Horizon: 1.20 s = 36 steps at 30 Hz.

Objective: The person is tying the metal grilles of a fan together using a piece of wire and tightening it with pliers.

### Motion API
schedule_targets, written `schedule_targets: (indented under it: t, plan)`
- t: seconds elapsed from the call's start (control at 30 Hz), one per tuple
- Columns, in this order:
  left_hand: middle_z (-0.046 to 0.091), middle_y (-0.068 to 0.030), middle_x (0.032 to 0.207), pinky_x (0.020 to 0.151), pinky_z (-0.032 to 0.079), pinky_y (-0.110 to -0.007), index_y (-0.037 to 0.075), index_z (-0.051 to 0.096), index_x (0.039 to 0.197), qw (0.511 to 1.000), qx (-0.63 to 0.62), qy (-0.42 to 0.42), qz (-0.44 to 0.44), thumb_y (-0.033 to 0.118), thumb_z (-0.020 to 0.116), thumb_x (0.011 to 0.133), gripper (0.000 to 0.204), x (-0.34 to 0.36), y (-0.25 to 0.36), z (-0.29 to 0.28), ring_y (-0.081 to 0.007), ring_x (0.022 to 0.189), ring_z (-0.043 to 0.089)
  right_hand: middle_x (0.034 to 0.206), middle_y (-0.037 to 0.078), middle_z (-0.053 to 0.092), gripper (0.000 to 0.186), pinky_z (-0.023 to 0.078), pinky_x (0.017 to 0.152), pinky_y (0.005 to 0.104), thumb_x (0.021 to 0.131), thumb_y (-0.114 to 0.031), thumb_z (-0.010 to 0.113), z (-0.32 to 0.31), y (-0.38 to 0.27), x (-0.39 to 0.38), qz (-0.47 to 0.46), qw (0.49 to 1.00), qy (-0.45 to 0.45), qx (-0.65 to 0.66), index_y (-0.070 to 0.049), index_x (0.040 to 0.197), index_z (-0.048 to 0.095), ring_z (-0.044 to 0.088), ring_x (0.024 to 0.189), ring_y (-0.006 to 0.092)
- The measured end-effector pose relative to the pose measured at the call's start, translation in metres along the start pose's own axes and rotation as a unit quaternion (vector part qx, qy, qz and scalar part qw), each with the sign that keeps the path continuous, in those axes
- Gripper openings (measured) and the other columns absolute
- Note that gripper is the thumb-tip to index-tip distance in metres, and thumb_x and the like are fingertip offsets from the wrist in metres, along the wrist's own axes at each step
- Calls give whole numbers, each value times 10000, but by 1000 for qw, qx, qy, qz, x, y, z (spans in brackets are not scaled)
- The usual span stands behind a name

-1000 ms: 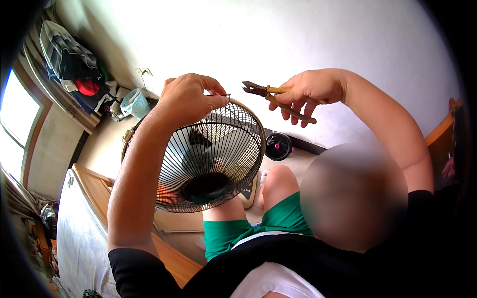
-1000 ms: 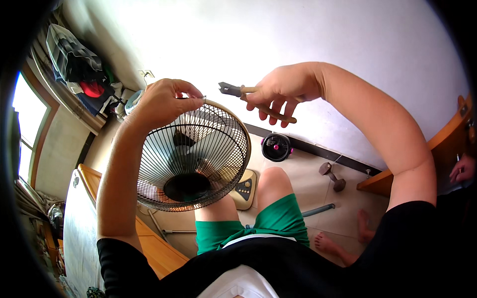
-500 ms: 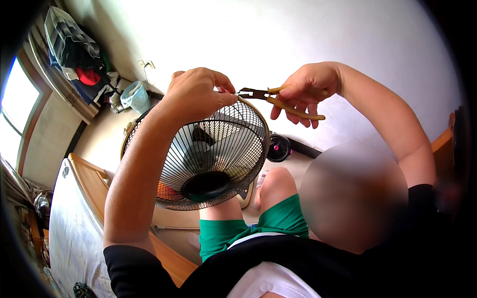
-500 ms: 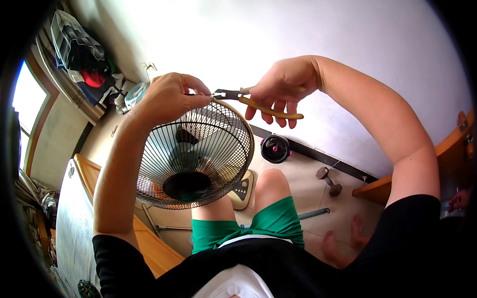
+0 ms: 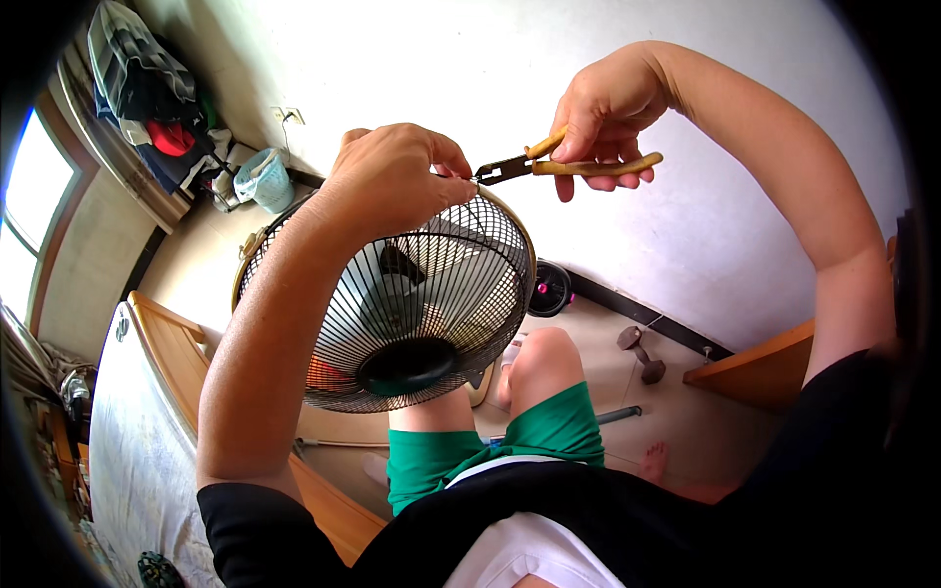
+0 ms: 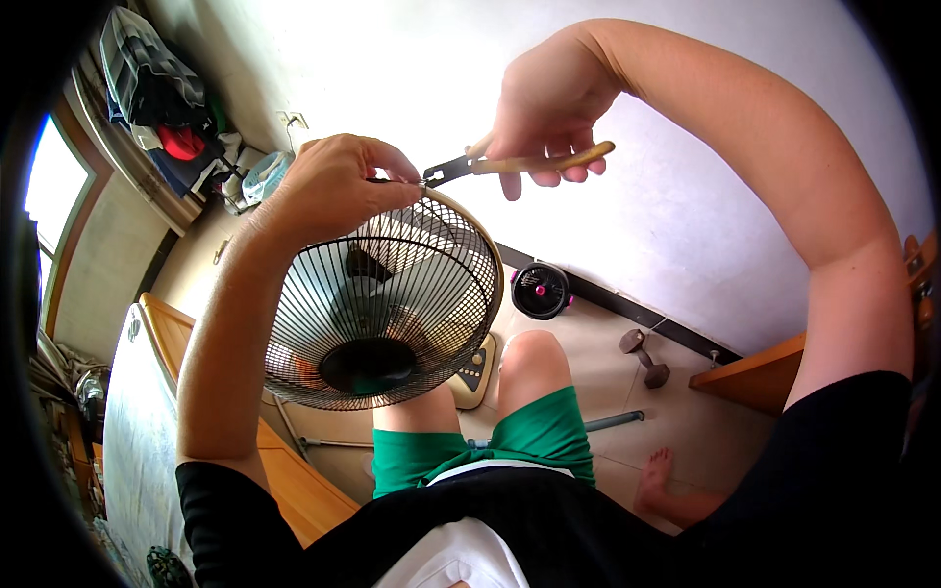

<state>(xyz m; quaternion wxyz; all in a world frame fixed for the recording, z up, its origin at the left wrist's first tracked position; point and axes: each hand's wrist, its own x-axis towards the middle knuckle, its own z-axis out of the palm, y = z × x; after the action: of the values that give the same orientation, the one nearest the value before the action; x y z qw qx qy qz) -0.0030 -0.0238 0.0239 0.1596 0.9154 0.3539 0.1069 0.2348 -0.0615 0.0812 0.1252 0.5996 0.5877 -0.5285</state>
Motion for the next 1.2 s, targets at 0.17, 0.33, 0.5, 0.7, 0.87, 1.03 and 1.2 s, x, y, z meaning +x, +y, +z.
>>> schedule_targets:
  t: [0.17,0.33,0.5,0.7,0.87,1.03,1.2]
  plan:
    - [749,-74,952,906,530,-384,133,778,996,1000,7,2,-2,288,775,793,256,-1,0,1,-194,937,689,722,116,620,362,524,506,321,1005,-250,482,2,-8,-4,11,1000,5,-1,80,1051,623,623,567,204]
    - [752,-46,953,1032,352,-407,133,770,994,1000,15,-4,18,361,710,822,292,2,-5,3,-195,945,683,673,96,598,322,500,473,313,998,-248,495,8,-9,-6,19,999,26,-6,43,923,609,596,531,185]
    - [752,-48,958,1035,360,-414,133,769,997,1000,21,2,22,373,712,815,307,2,-7,4,-201,947,683,594,82,561,286,463,420,312,965,-258,531,31,-11,-9,15,987,119,-106,0,852,582,560,463,172]
    - [753,-50,951,1062,346,-414,134,771,998,1000,15,-1,25,372,704,823,302,2,-9,3,-195,942,683,741,75,627,280,503,640,348,959,-293,553,59,-14,-9,61,941,248,-222,-20,969,611,613,674,200]
    - [751,-37,944,1102,301,-417,157,777,995,999,29,6,28,353,693,841,262,0,-3,2,-185,919,681,759,106,648,233,483,703,385,972,-268,567,64,2,-6,-24,895,302,-327,-43,1004,614,617,716,274]
    - [748,-28,946,1108,307,-415,171,779,995,1000,18,-1,7,342,689,853,240,2,-6,2,-180,906,675,764,115,658,186,480,693,435,952,-240,612,58,10,2,-57,851,336,-399,-60,992,587,634,734,302]
    - [739,-73,948,942,465,-384,127,779,995,1000,7,-8,2,313,731,837,249,3,-2,0,-197,912,675,778,86,637,158,499,684,412,943,-217,616,51,22,12,-78,787,382,-478,-66,975,587,626,749,274]
